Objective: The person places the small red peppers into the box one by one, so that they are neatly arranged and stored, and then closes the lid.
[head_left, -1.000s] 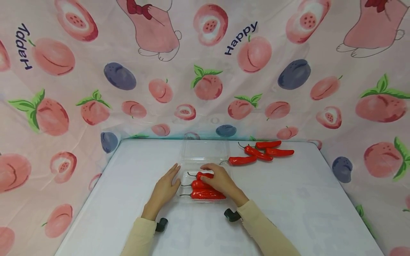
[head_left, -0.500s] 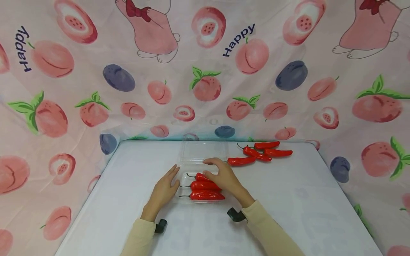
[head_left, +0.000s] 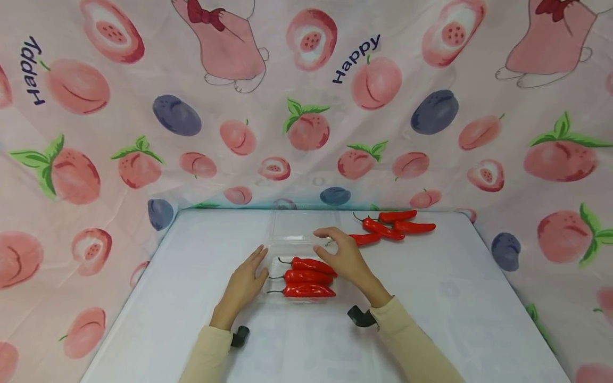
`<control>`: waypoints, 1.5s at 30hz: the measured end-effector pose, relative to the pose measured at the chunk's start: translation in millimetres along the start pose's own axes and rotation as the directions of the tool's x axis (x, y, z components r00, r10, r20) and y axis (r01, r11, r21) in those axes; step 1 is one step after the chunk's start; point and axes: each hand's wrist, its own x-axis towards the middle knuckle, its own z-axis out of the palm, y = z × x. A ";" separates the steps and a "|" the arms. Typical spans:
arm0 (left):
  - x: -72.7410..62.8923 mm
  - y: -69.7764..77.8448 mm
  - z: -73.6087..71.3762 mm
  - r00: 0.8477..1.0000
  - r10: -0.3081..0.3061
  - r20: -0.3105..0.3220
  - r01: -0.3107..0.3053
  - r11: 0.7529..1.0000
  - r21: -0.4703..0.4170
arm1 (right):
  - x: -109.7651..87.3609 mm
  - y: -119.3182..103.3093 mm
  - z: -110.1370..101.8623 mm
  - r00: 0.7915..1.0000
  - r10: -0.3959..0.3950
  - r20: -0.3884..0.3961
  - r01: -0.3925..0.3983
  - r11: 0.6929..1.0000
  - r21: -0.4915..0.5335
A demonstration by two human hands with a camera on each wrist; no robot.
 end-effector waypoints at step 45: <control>0.3 3.5 -2.0 1.000 0.005 -0.005 -0.005 1.000 -0.005 | 2.0 62.8 -65.0 0.982 0.084 -0.168 -0.082 0.997 0.013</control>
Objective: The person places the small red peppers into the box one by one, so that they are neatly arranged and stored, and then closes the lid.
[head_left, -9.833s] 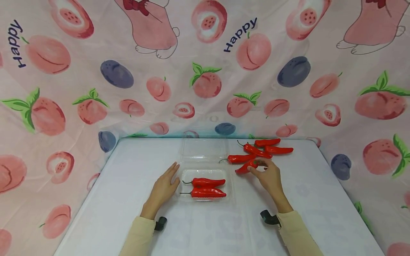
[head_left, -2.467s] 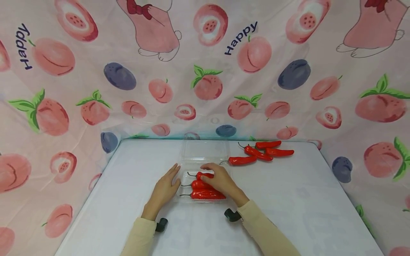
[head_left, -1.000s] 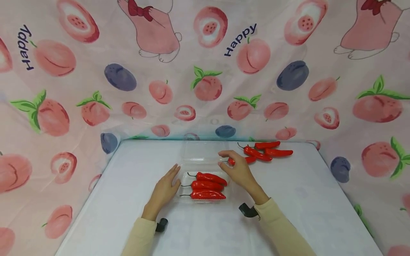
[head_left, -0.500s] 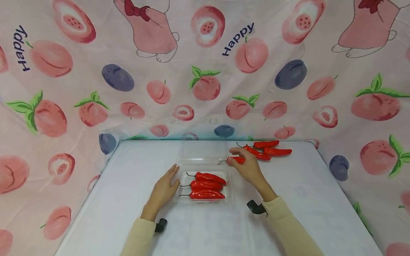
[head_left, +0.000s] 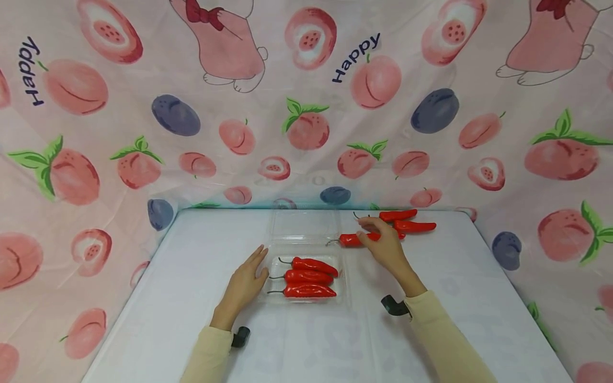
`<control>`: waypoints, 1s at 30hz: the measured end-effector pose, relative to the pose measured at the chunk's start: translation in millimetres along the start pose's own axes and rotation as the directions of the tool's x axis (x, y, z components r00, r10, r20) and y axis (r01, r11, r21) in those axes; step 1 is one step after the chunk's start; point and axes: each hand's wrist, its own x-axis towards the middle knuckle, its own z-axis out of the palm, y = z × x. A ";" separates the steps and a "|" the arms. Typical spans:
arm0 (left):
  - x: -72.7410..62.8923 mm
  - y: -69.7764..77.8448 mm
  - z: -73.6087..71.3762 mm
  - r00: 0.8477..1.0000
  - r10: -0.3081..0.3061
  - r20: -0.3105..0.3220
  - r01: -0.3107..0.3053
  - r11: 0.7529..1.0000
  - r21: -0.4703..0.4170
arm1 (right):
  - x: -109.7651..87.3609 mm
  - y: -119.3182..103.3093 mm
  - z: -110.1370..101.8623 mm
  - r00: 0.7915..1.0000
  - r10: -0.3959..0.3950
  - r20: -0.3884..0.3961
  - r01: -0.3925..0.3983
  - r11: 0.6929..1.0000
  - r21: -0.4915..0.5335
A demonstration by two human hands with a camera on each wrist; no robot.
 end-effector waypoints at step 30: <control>-1.2 -0.2 -1.6 1.000 -0.004 0.009 0.004 1.000 0.014 | 13.4 65.1 -49.1 0.993 0.112 -0.025 -0.115 0.978 -0.174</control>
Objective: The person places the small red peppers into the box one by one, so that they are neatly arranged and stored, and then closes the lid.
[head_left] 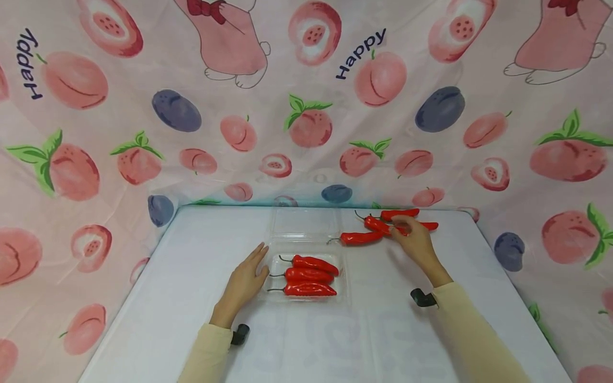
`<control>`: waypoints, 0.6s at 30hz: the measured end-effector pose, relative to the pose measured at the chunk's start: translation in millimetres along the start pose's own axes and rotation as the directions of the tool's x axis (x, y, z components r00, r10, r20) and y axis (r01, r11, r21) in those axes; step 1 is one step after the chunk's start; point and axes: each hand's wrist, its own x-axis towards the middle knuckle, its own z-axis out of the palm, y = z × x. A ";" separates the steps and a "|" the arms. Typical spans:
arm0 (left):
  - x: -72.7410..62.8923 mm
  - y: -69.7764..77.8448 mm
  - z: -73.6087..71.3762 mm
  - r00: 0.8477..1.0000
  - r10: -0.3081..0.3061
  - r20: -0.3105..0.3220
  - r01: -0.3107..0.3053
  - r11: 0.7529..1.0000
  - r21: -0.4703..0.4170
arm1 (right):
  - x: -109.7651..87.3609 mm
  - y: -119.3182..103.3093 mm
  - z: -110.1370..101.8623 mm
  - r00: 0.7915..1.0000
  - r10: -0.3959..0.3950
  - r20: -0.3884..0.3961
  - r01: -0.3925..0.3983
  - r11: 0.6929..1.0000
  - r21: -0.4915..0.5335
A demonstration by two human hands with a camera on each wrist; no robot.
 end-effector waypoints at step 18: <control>1.2 0.1 -0.8 1.000 -0.013 0.012 0.013 1.000 -0.002 | 27.1 47.7 -21.9 0.998 0.022 0.051 -0.014 0.989 -0.149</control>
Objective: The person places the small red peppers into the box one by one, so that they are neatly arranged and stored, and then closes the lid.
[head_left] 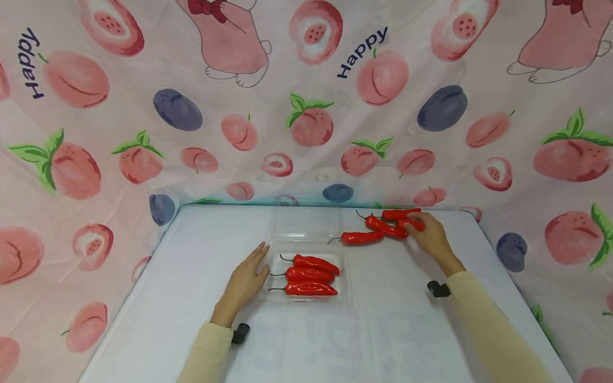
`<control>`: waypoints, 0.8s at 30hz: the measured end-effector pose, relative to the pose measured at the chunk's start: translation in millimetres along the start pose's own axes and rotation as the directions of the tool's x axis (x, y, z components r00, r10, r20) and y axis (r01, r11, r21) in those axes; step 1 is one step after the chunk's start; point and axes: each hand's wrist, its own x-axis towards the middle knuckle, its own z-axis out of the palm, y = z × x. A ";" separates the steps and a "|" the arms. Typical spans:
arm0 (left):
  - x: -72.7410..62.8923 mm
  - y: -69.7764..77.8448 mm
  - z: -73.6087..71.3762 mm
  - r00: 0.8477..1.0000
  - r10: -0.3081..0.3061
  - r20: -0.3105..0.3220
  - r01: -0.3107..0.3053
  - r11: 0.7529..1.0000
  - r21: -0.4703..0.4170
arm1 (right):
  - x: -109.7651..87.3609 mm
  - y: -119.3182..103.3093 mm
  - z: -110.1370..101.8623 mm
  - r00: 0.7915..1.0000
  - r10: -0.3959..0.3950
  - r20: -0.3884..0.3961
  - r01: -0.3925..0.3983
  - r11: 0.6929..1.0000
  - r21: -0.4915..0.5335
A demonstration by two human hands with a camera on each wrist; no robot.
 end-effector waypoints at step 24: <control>-0.2 0.5 -0.4 1.000 0.006 -0.003 -0.006 1.000 0.008 | 24.2 38.5 -0.4 0.978 0.086 0.190 -0.068 0.993 -0.098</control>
